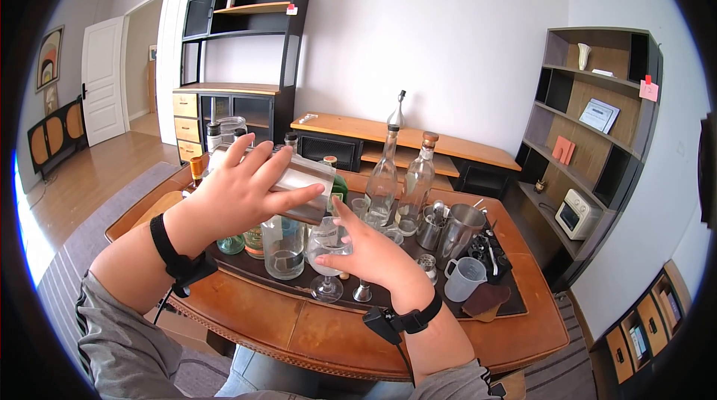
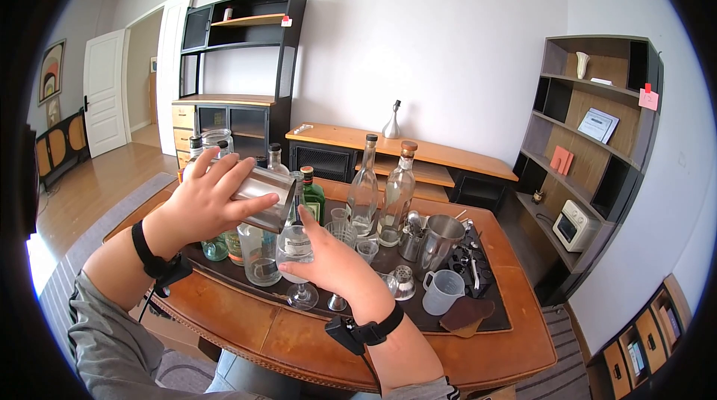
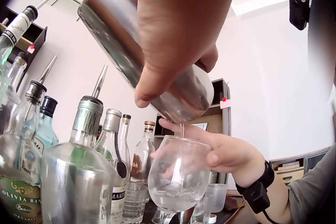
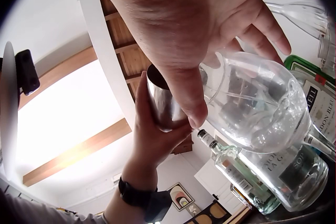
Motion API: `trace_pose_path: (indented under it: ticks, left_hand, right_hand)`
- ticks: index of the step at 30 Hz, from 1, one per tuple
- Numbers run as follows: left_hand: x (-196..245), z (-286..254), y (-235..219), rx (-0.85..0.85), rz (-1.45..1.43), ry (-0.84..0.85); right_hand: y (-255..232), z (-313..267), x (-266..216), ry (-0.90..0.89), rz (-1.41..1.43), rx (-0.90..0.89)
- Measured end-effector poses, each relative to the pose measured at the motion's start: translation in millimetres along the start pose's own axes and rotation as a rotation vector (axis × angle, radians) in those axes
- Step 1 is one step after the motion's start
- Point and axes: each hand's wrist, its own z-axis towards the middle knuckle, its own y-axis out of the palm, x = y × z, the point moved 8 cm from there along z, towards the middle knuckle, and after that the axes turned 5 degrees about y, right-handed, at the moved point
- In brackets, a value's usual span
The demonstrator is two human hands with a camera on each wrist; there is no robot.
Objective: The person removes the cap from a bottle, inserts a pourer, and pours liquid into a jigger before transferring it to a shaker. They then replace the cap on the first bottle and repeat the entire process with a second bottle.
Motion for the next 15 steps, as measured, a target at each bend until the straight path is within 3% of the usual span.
trace_pose_path:
  ticks: [15]
  left_hand:
    - [14.0, 0.4, 1.4, 0.076, 0.138, 0.102]
  right_hand:
    - [-7.3, -2.4, -14.7, 0.017, 0.075, -0.040]
